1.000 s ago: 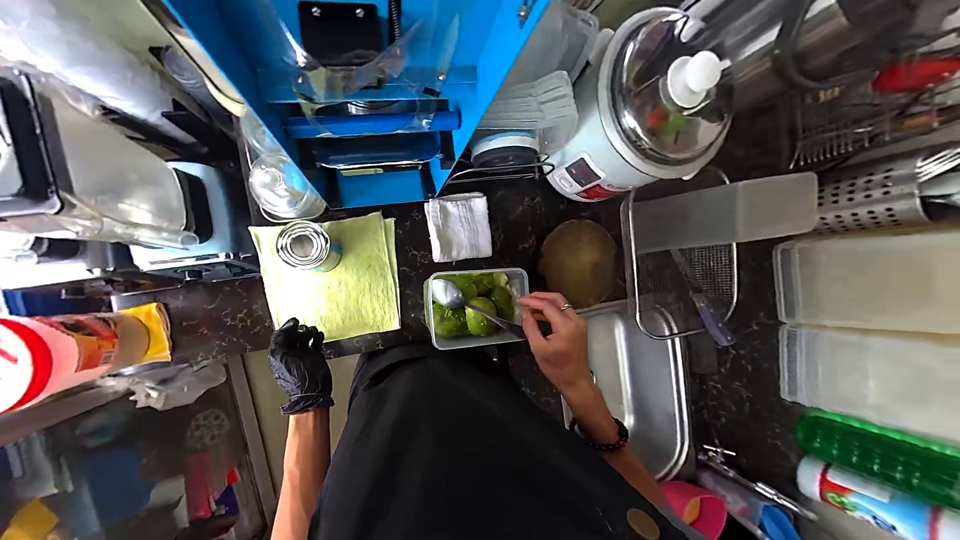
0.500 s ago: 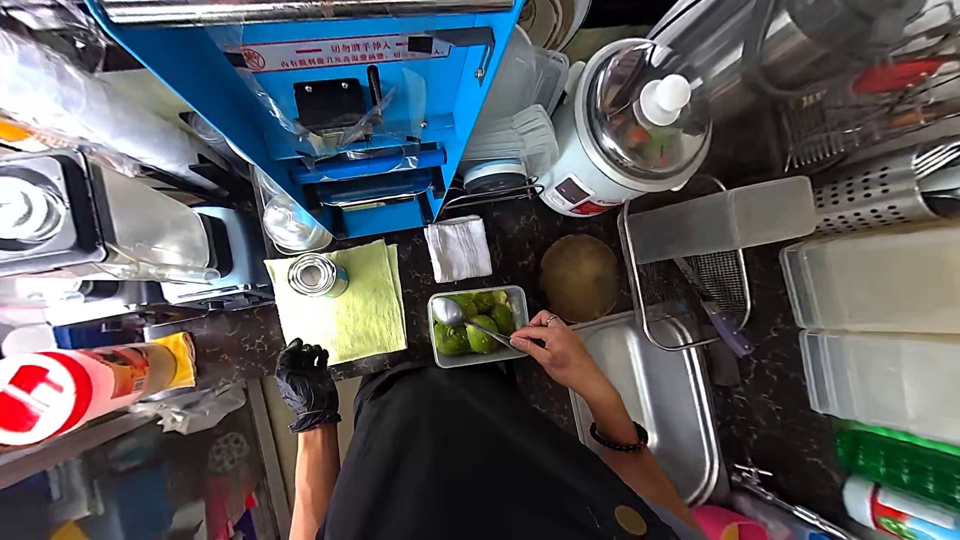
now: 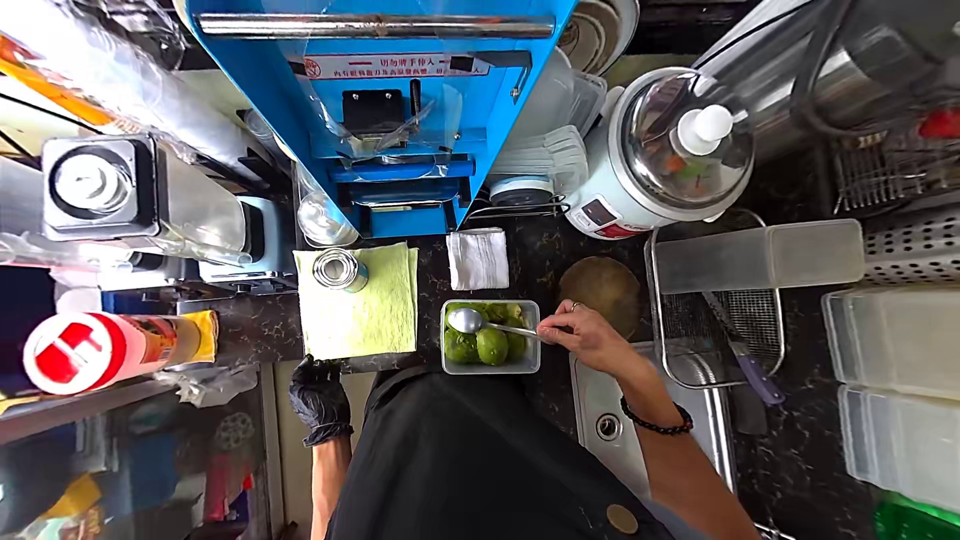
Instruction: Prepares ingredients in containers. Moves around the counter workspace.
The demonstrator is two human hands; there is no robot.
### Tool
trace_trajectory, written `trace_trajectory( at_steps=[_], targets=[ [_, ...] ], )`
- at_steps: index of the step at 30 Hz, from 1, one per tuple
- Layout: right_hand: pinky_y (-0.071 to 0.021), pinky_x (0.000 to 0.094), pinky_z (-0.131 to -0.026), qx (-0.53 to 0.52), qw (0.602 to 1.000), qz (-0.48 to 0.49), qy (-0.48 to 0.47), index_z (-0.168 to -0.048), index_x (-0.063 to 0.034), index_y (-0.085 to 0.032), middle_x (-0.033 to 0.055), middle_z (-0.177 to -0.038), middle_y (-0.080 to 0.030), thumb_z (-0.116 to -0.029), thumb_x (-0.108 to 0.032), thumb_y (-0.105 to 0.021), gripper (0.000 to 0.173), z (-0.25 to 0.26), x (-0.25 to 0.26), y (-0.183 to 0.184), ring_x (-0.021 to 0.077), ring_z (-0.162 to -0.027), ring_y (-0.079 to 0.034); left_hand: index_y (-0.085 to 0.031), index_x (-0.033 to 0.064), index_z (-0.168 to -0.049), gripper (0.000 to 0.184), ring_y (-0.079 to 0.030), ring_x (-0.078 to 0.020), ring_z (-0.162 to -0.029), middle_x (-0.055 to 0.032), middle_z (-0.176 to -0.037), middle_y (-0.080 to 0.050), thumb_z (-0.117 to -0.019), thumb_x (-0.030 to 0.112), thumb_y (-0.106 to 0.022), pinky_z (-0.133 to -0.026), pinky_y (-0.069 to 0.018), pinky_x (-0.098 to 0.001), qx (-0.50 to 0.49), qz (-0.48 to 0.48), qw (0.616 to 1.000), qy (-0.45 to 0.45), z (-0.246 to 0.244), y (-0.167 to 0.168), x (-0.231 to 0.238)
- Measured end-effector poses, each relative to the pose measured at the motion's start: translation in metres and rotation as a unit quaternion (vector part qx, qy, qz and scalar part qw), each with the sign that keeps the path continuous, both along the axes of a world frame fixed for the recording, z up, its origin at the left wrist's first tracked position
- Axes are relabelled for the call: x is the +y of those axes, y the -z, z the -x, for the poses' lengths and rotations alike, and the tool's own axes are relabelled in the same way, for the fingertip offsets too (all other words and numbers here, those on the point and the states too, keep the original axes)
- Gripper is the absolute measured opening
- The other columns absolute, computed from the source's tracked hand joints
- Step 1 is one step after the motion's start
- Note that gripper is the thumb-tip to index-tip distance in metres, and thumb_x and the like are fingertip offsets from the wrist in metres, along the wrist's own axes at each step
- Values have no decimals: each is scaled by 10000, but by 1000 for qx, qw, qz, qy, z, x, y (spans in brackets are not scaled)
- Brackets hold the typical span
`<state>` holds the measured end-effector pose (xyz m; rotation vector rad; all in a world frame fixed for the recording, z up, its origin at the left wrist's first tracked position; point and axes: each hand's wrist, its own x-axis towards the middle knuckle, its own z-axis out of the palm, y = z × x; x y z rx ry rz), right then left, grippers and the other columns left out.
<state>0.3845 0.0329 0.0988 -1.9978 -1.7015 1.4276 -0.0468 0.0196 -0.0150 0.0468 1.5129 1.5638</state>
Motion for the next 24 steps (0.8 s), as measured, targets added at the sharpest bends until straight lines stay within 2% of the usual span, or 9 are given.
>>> trace_trajectory(
  at_steps=[3, 6, 9, 11, 14, 17, 21, 22, 24],
  targets=[
    [-487, 360, -860, 27, 995, 14, 94, -1060, -93, -796, 97, -969, -650, -984, -268, -677, 224, 17, -18, 10, 171, -924, -586, -512, 156, -991, 270, -589, -112, -699, 34, -777, -579, -1098, 198, -268, -703, -528, -308, 15, 6, 1000, -26, -4, -5, -5],
    [-464, 438, -919, -10, 991, 0, 131, -1038, -153, -824, 135, -1015, -648, -931, -320, -743, 214, 33, -35, 11, 243, -1005, -578, -506, 160, -985, 273, -587, -105, -693, 39, -769, -573, -1098, 201, -260, -706, -532, -300, 20, 8, 999, -32, -11, -6, -8],
    [-486, 403, -876, -17, 983, -75, 165, -1015, -197, -827, 106, -1044, -654, -859, -346, -801, 217, 26, -35, 9, 209, -987, -581, -515, 156, -989, 261, -594, -109, -694, 37, -762, -573, -1097, 202, -282, -705, -539, -298, 23, 12, 1000, -16, -18, -2, -13],
    [-500, 447, -839, -53, 989, -80, 111, -993, -194, -815, 122, -1059, -656, -855, -372, -801, 227, 15, -18, -3, 242, -959, -603, -524, 147, -995, 255, -592, -107, -683, 42, -751, -575, -1099, 201, -297, -700, -543, -299, 31, 11, 999, 1, -26, 1, -11],
    [-517, 560, -862, -80, 996, 16, -23, -1030, -160, -800, 161, -1049, -693, -901, -395, -769, 269, 14, -9, -8, 329, -959, -648, -521, 114, -1071, 275, -591, -116, -701, 30, -787, -572, -1109, 218, -269, -713, -540, -321, 46, 12, 998, 37, -34, -1, -9],
    [-512, 531, -843, -78, 994, 23, -73, -1035, -141, -786, 144, -989, -684, -936, -388, -719, 274, 17, -8, 1, 312, -913, -639, -529, 111, -1074, 274, -607, -108, -704, 32, -776, -587, -1110, 212, -277, -714, -551, -317, 54, 0, 997, 53, -43, -2, 2],
    [-534, 425, -738, -6, 992, -121, -17, -984, -92, -776, 93, -857, -677, -926, -351, -705, 275, 0, 8, -4, 217, -783, -629, -533, 136, -1014, 256, -602, -97, -668, 49, -734, -585, -1102, 191, -299, -687, -551, -293, 44, -19, 998, 30, -48, -9, 2],
    [-554, 402, -739, 0, 984, -180, 9, -995, -78, -771, 92, -877, -692, -943, -321, -690, 261, -7, 25, -11, 199, -787, -647, -533, 139, -1013, 255, -601, -96, -667, 51, -734, -583, -1102, 192, -300, -689, -549, -290, 43, -21, 999, 26, -49, -10, 2],
    [-584, 462, -819, -31, 958, -281, 54, -1069, -37, -752, 148, -994, -712, -997, -234, -643, 237, -23, 67, -26, 252, -882, -691, -542, 139, -1008, 262, -604, -100, -671, 49, -732, -590, -1103, 194, -304, -694, -550, -293, 42, -20, 998, 31, -53, -11, -2]
  ],
)
